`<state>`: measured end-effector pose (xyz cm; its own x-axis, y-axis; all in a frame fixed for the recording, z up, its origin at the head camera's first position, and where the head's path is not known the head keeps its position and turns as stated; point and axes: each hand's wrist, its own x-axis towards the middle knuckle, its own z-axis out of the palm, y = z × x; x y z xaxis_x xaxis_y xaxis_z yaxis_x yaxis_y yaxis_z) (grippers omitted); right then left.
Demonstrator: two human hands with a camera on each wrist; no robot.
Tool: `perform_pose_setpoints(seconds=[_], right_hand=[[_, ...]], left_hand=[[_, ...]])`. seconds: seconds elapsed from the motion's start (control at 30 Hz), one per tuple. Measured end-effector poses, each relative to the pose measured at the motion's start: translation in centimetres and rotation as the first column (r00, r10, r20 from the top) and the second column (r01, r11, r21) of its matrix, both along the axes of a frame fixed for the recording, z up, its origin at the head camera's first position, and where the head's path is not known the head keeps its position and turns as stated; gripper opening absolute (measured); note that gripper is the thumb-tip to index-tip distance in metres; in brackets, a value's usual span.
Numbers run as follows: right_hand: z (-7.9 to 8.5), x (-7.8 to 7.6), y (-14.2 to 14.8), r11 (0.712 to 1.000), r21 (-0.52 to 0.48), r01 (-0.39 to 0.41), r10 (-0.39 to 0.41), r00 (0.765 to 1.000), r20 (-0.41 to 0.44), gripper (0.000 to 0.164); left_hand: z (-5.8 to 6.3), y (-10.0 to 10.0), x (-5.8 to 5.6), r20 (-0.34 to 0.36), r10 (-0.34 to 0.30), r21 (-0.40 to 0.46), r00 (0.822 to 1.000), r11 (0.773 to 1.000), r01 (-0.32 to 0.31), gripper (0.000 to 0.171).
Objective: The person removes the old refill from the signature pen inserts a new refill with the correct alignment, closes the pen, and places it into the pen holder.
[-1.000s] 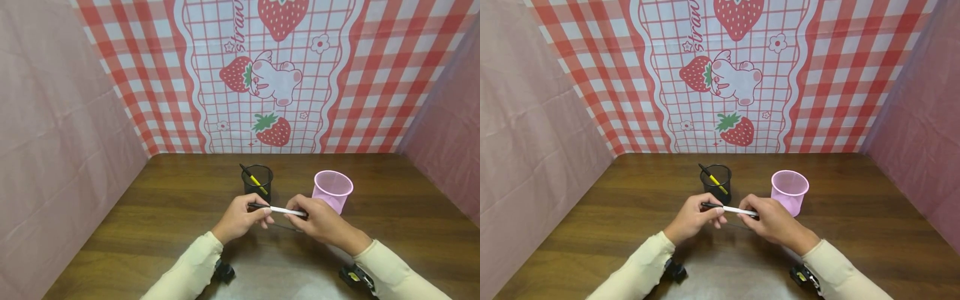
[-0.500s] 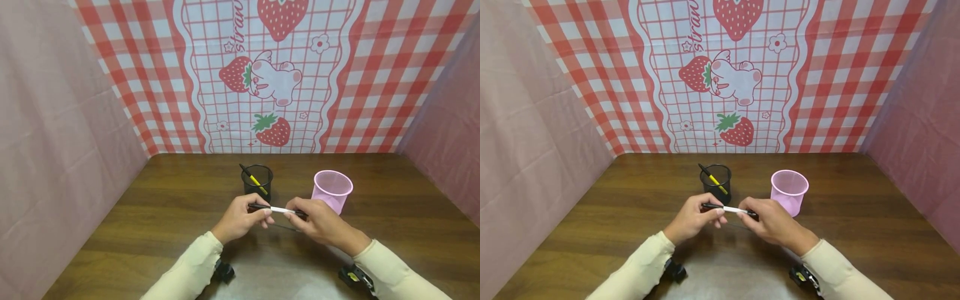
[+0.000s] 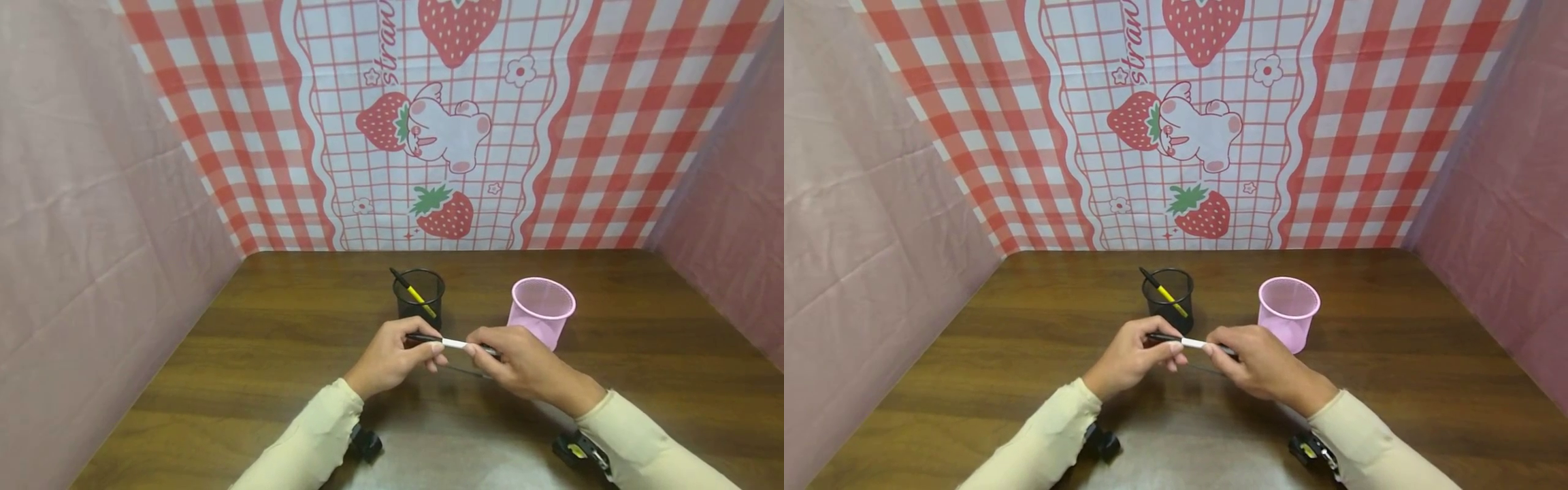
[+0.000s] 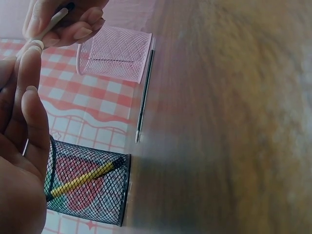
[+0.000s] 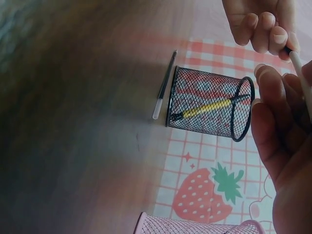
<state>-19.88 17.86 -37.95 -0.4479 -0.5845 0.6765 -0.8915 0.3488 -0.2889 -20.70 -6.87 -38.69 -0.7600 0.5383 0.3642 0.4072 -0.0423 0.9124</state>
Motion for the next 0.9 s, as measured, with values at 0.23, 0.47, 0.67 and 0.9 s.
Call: perform_pose_setpoints(seconds=[0.23,0.47,0.67,0.9], right_hand=[[0.02,0.15,-0.03,1.000,0.007,0.001,-0.002,1.000,0.025,0.023],[0.12,0.24,-0.08,1.000,0.020,0.017,-0.018,0.999,0.040,0.023],[0.14,0.26,-0.08,1.000,0.024,0.013,-0.015,0.997,0.072,0.023],[0.19,0.26,-0.13,1.000,0.020,-0.016,0.014,0.996,0.091,0.024]], left_hand=[[-0.05,0.04,-0.07,-0.012,0.001,-0.007,1.000,1.000,-0.001,0.009],[-0.22,0.02,-0.10,-0.013,0.002,-0.007,1.000,1.000,-0.002,0.009],[-0.32,-0.02,-0.10,-0.014,0.004,-0.016,1.000,1.000,-0.004,0.010],[-0.28,0.02,-0.05,0.005,-0.004,-0.013,1.000,1.000,0.004,0.009]])
